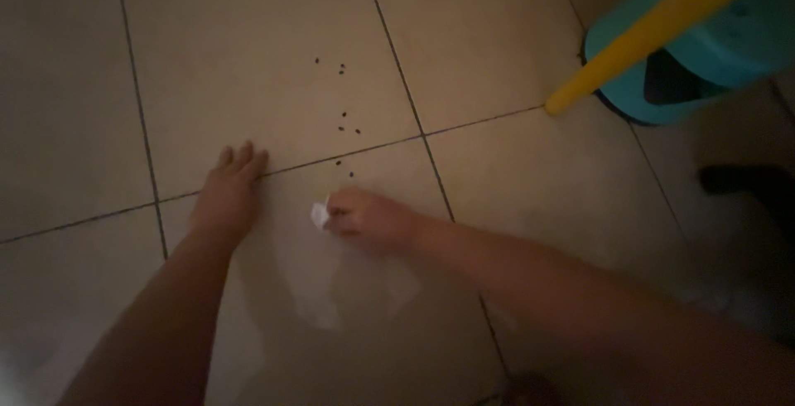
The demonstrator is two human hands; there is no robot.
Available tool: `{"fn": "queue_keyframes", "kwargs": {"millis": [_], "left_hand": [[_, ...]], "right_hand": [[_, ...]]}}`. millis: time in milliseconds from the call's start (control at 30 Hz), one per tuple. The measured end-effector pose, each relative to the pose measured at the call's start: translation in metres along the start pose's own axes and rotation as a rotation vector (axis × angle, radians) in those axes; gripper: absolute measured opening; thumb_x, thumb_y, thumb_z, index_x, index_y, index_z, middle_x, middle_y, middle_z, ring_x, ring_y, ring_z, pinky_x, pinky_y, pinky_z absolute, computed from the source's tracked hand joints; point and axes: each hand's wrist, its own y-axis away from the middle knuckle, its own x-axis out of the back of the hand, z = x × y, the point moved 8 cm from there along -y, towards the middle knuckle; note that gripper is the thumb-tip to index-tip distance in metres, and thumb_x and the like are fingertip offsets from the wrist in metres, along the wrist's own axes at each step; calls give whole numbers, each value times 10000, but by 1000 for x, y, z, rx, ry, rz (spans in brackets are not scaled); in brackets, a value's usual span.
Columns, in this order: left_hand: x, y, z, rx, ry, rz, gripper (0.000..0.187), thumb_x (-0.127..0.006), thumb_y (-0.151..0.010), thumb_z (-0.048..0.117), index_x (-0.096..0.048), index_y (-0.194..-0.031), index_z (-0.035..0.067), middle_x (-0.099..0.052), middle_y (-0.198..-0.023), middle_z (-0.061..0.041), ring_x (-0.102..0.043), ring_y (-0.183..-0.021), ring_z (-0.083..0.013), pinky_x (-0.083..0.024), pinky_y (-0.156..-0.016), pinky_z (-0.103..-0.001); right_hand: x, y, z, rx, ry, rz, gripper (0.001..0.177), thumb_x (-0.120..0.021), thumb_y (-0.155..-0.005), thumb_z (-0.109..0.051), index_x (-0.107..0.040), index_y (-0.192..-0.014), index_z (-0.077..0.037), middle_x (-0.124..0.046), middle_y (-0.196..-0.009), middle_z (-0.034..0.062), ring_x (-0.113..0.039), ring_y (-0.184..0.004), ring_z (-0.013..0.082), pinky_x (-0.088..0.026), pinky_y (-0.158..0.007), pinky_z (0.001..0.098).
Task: The person picks up a broom, then handles a storage case and a power adapter, and finally picks up several small dark seeds or beads from the floor by hand.
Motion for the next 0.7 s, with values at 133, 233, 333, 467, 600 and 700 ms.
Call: {"fn": "queue_keyframes", "kwargs": {"millis": [133,233,333,467,600,700], "left_hand": [[-8,-2,0,-14,-2,54,555,-521,-934,14,-521,-1468,168,-372,-1631,-61,-328,-1490,-340,-314,-1186,-455],[-5,-1,4,-55,-26,75,536,-543,-923,33,-555,-1444,157,-409,-1607,-108,-372,-1476,-347,-347,-1164,-463],[12,-1,12,-58,6,141,450,-569,-943,72,-606,-1385,146,-481,-1555,-119,-434,-1425,-356,-375,-1156,-458],[29,-5,22,125,89,62,372,-605,-952,123,-651,-1321,154,-587,-1437,-102,-516,-1354,-320,-431,-1115,-451],[48,-16,19,169,206,20,430,-604,-937,109,-626,-1365,140,-609,-1377,-123,-563,-1271,-329,-450,-1075,-459],[50,-27,13,180,214,46,426,-593,-949,106,-624,-1372,142,-580,-1442,-95,-533,-1336,-303,-438,-1121,-432]], "right_hand": [[-25,4,30,-357,-180,-83,263,-689,-944,-268,-681,-1034,-21,-639,-1066,161,-624,-1018,350,-500,-895,434],[-20,-11,68,-412,-152,-126,260,-622,-979,-270,-695,-1077,-41,-651,-1123,166,-618,-1056,337,-459,-966,451],[6,-32,117,-579,-138,23,308,-679,-928,-300,-681,-1014,-4,-646,-1127,191,-624,-1069,345,-491,-967,439],[35,-48,129,-584,-55,10,319,-681,-888,-284,-682,-1075,-26,-626,-1151,187,-596,-1101,354,-458,-966,453],[71,-54,131,-535,87,47,279,-669,-896,-115,-706,-1162,-42,-635,-1162,157,-614,-1092,326,-496,-967,410],[96,-56,132,-493,204,171,370,-650,-840,42,-738,-1187,-53,-638,-1140,157,-609,-1091,326,-512,-946,399]]}}
